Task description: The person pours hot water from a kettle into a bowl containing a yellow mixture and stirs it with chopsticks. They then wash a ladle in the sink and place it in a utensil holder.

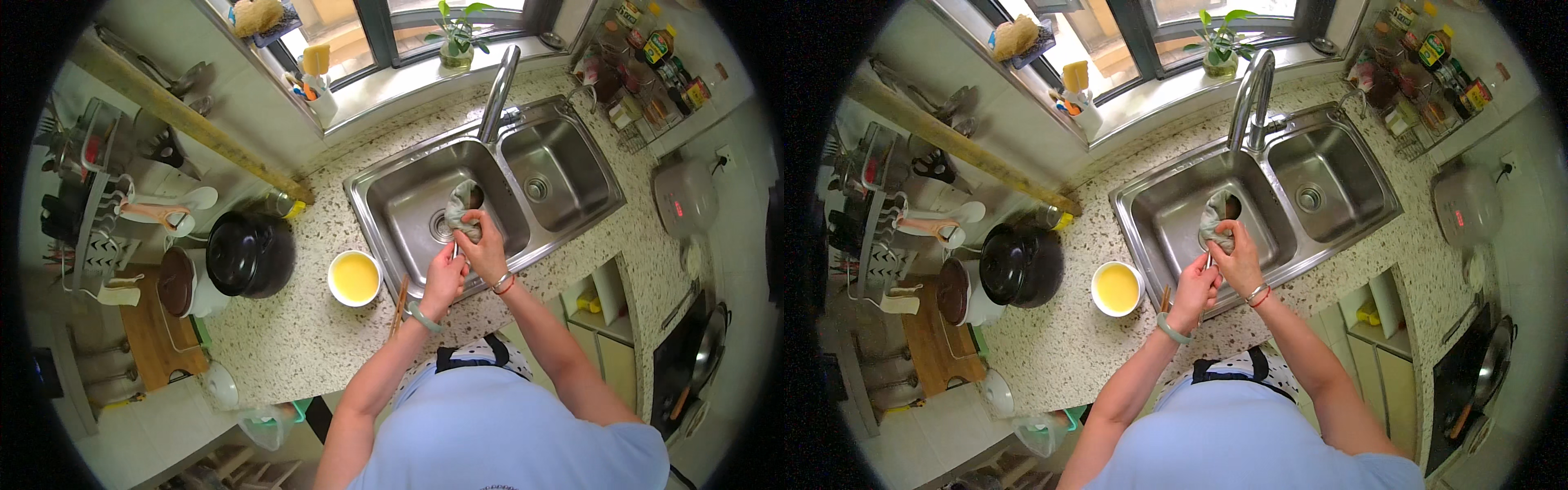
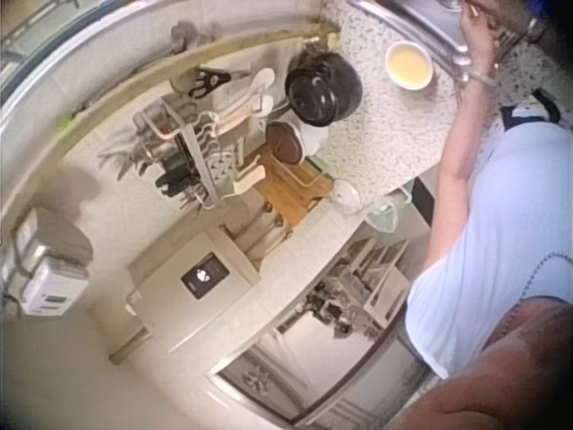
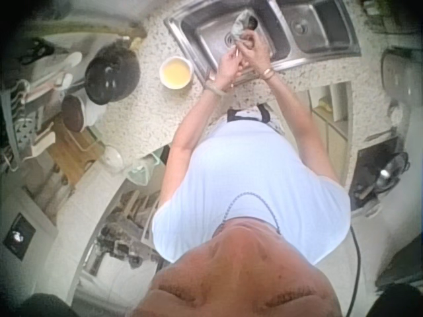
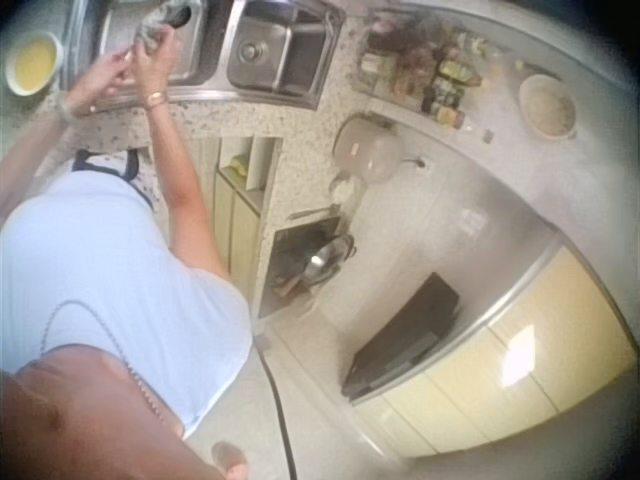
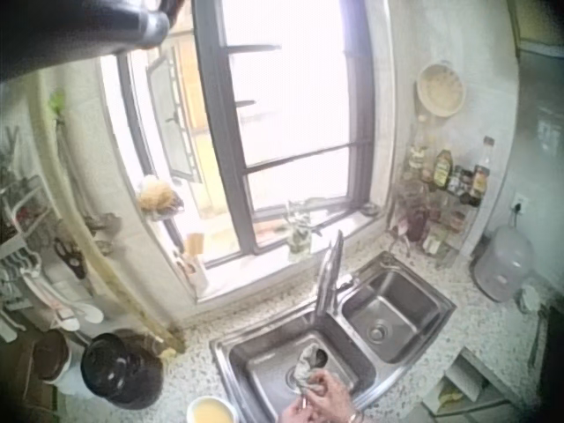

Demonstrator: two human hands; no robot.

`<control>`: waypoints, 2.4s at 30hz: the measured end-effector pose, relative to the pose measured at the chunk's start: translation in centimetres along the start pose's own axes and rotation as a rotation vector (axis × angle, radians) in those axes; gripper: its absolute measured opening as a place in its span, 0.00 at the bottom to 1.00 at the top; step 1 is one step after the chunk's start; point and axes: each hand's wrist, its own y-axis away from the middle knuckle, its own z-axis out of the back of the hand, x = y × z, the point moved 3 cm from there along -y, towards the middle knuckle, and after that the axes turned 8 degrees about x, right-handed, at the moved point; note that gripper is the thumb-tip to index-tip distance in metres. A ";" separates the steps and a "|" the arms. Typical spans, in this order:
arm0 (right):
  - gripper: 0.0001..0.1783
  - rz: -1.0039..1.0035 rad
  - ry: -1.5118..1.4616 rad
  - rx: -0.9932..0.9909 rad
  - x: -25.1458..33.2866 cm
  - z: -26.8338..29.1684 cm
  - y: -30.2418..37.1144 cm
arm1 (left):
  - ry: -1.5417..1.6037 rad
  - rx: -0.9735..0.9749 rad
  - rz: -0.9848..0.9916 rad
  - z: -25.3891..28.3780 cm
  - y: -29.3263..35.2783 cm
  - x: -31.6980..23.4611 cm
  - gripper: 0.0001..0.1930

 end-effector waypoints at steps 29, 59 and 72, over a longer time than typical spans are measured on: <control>0.13 0.159 0.463 0.029 -2.3 -0.5 -4.5 | 0.158 0.321 -0.033 5.1 -2.6 4.3 0.19; 0.22 -0.433 -0.178 0.034 -2.8 2.6 -7.7 | -1.217 -0.221 -0.874 4.0 1.8 -1.8 0.16; 0.19 -0.359 0.685 -0.184 -11.5 14.2 5.5 | -0.194 0.135 -0.350 4.0 -1.4 -0.5 0.19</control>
